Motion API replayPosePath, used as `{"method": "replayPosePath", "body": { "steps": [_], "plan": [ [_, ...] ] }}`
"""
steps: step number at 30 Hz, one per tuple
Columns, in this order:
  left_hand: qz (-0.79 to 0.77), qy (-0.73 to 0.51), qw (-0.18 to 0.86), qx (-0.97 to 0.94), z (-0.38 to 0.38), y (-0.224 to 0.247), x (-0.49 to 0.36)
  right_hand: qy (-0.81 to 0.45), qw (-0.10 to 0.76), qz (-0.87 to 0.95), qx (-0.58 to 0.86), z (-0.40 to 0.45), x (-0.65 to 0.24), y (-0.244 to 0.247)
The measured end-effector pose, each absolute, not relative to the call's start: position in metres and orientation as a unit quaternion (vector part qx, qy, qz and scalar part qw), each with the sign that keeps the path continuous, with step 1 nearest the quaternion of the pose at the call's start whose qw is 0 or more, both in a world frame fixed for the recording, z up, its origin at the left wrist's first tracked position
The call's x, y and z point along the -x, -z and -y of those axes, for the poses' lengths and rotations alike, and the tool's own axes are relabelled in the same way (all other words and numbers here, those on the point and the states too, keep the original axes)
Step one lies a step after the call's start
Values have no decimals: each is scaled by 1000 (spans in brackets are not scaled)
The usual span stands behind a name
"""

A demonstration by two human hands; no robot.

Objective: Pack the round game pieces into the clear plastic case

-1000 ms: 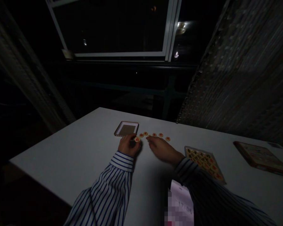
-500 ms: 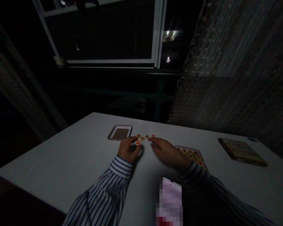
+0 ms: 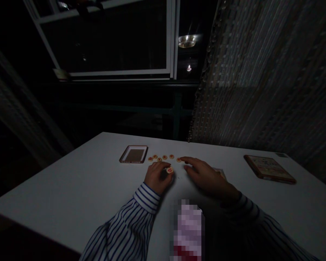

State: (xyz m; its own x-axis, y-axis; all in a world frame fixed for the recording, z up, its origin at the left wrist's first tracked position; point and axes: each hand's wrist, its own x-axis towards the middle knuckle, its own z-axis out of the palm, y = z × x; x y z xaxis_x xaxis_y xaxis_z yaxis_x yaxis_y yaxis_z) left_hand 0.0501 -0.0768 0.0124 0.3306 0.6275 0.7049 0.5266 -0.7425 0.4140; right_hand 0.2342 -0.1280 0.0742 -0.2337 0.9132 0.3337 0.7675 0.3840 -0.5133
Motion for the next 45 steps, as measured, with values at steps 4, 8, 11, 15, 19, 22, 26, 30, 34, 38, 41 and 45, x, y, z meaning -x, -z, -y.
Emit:
{"method": "replayPosePath", "body": {
  "steps": [4, 8, 11, 15, 19, 22, 26, 30, 34, 38, 41, 45],
  "plan": [
    [-352, -444, 68, -821, 83, -13, -63, -128, 291, 766, 559, 133, -244, -76],
    [-351, -435, 74, -826, 86, -15, -74, -131, 296, 759, 565, 134, -255, -74],
    [-347, -431, 77, -830, 85, -17, -81, -131, 290, 754, 574, 132, -264, -72],
    [-337, -420, 81, -839, 83, -21, -90, -131, 301, 743, 583, 133, -276, -73],
    [-325, -419, 85, -844, 79, -21, -102, -129, 317, 733, 588, 135, -286, -77],
    [-323, -419, 88, -844, 76, -22, -112, -125, 323, 727, 593, 135, -291, -80],
    [-319, -422, 95, -843, 75, -20, -125, -120, 333, 726, 590, 134, -293, -81],
    [-317, -445, 90, -833, 74, -13, -131, -120, 340, 725, 586, 133, -295, -80],
    [-312, -465, 65, -826, 73, -5, -132, -130, 345, 718, 591, 130, -297, -77],
    [-310, -468, 59, -825, 75, -3, -132, -155, 332, 722, 586, 127, -295, -71],
    [-306, -465, 58, -829, 78, -4, -133, -203, 331, 715, 581, 125, -293, -64],
    [-294, -473, 56, -829, 82, -6, -135, -282, 346, 691, 568, 122, -292, -56]
  ]
}}
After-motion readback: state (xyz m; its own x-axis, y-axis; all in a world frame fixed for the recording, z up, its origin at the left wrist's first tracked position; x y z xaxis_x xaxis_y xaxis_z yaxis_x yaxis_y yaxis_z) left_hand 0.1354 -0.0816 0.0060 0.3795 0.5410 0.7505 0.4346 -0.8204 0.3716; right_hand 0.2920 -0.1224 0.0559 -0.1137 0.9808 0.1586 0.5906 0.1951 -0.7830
